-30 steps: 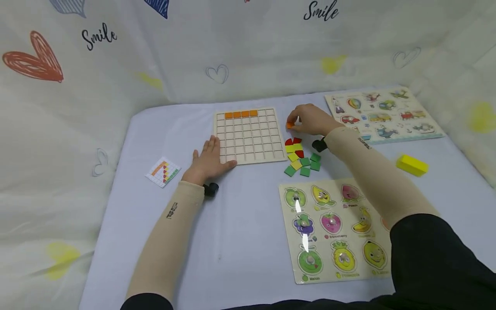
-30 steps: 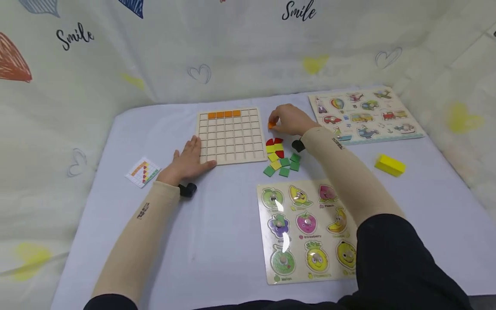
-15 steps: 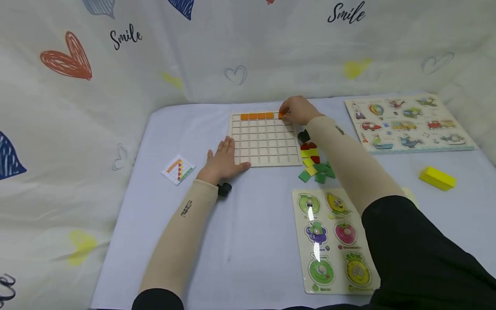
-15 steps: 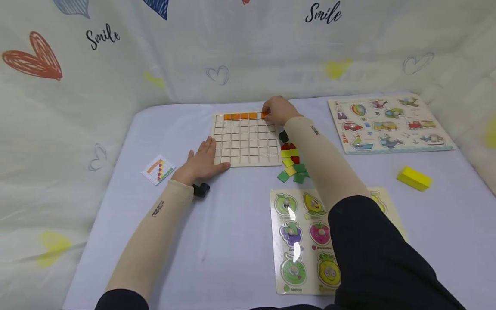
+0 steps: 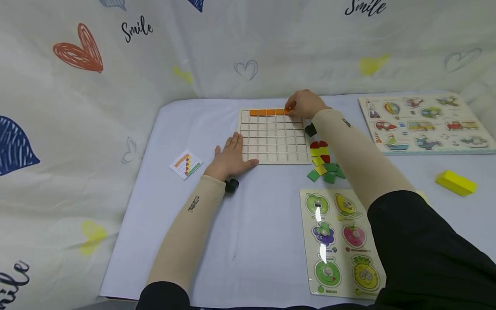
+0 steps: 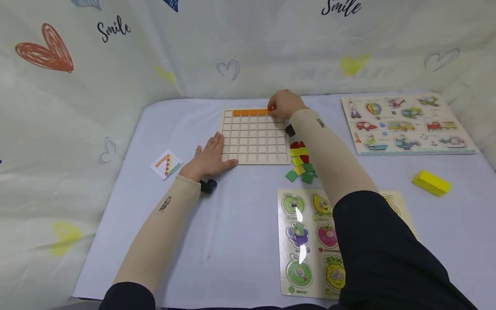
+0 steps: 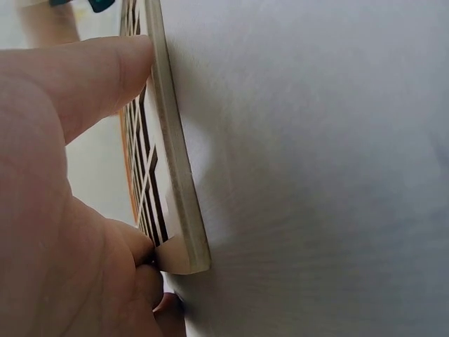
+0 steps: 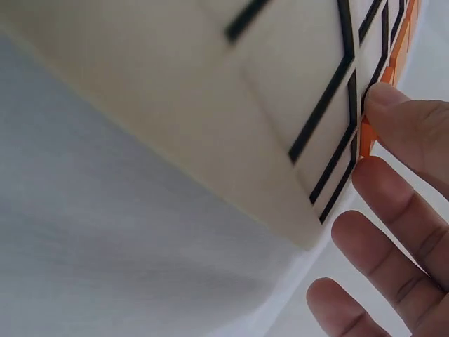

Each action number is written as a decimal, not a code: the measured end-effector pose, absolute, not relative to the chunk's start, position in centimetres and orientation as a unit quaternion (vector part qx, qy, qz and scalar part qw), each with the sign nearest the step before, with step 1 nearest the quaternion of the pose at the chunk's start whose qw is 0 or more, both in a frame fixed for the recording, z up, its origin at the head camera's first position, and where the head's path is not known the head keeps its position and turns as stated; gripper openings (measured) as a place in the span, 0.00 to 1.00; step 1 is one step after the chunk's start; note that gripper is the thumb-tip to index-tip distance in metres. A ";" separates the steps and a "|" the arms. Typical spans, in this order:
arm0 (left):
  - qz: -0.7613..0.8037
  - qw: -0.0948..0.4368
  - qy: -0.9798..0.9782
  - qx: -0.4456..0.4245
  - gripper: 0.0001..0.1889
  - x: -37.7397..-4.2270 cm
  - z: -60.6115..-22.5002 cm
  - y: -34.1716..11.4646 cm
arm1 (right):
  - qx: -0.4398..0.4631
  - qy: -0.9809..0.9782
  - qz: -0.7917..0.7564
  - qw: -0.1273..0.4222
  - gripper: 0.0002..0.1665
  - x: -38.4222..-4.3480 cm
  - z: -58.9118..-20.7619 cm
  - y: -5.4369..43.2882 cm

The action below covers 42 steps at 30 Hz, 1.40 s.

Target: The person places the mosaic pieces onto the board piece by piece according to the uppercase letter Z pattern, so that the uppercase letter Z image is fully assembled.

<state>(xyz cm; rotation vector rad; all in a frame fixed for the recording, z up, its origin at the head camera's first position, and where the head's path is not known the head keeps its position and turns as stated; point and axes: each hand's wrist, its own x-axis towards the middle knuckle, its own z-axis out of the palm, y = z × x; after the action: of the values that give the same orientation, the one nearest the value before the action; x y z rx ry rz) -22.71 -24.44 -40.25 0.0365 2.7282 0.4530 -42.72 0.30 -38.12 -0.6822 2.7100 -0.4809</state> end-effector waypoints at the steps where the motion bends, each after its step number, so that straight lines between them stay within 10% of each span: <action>1: 0.160 0.189 0.969 0.014 0.57 -22.7 -40.2 -24.3 | -0.234 0.945 -0.168 0.155 0.21 -42.7 -38.1 0.4; 42: 0.159 0.197 0.967 0.006 0.58 -22.2 -39.8 -28.7 | -0.265 0.930 -0.165 0.195 0.16 -33.2 -38.0 7.5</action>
<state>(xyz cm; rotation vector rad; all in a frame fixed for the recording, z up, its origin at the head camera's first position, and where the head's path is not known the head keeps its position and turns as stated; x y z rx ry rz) -22.21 -28.73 -39.81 0.0178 2.7088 0.4447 -33.17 7.54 -38.04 -0.7415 2.6064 -0.4631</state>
